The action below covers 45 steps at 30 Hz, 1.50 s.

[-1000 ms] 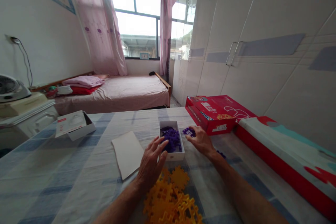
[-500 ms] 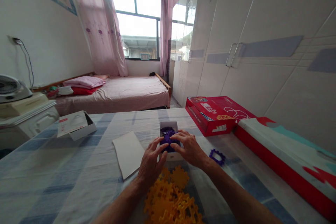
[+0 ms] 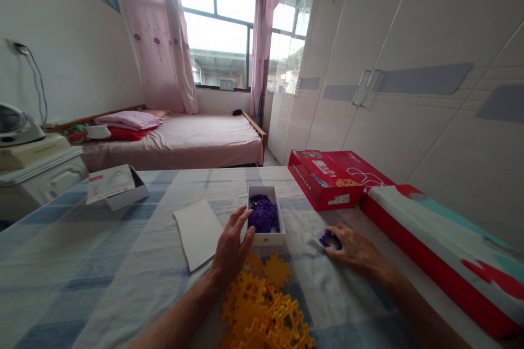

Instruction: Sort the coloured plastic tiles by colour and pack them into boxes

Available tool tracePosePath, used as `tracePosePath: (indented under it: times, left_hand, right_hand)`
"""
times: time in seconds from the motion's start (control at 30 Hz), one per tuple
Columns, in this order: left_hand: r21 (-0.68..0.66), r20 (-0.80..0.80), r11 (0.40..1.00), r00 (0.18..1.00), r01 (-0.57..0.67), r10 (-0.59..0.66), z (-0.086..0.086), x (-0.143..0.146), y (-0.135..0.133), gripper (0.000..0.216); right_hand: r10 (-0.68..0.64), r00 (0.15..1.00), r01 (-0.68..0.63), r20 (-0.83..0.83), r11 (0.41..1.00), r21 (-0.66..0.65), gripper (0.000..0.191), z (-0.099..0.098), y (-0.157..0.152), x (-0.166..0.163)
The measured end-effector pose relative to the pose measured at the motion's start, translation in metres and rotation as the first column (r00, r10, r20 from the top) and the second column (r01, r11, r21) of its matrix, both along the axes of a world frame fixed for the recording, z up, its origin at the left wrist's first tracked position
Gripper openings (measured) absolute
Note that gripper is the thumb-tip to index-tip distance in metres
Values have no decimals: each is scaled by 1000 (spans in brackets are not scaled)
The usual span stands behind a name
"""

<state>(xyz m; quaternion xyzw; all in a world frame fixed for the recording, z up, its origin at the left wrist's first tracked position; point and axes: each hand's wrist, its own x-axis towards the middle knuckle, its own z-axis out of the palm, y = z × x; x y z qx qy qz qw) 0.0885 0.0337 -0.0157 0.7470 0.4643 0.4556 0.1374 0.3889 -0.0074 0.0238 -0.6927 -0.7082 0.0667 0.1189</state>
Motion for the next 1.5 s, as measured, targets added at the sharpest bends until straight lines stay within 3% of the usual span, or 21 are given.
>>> tracePosePath:
  times: [0.17, 0.33, 0.43, 0.53, 0.6, 0.77, 0.93, 1.17, 1.33, 1.5]
  left_hand:
    - [-27, 25, 1000, 1000, -2, 2, 0, 0, 1, 34]
    - [-63, 47, 998, 999, 14, -11, -2, -1, 3, 35]
    - [-80, 85, 997, 996, 24, -17, -5, -2, 4, 35]
    - [-85, 118, 996, 993, 35, -25, -6, -2, 4, 35]
    - [-87, 125, 995, 992, 45, -33, -5, -2, 4, 35]
    - [-89, 123, 996, 992, 27, -16, -2, 1, 2, 35]
    - [-90, 115, 996, 993, 26, -16, -2, 0, 2, 35]
    - [-102, 119, 994, 993, 28, -16, 0, 0, 1, 35]
    - [-91, 100, 996, 995, 19, -9, 3, 1, -2, 36]
    - [-80, 128, 997, 992, 11, -1, 1, 3, 0, 36]
  right_hand:
    - [29, 989, -13, -143, 993, 115, 42, 25, 14, -23]
    - [239, 934, -189, -265, 961, 201, 49, 50, 52, -77]
    - [280, 898, -202, -341, 948, 246, 52, 48, 69, -109]
    - [279, 915, -192, -291, 936, 294, 35, 41, 63, -124]
    - [313, 925, -254, -216, 931, 262, 27, 35, 51, -126]
    - [431, 901, -406, -53, 879, 252, 33, 19, 32, -122]
    - [359, 932, -356, 45, 886, 297, 33, 7, 37, -117]
    - [318, 947, -316, 52, 882, 350, 36, 16, 46, -123]
    - [453, 890, -447, 51, 847, 287, 34, 17, 51, -132]
    - [421, 905, -413, 54, 842, 348, 40, 25, 62, -143]
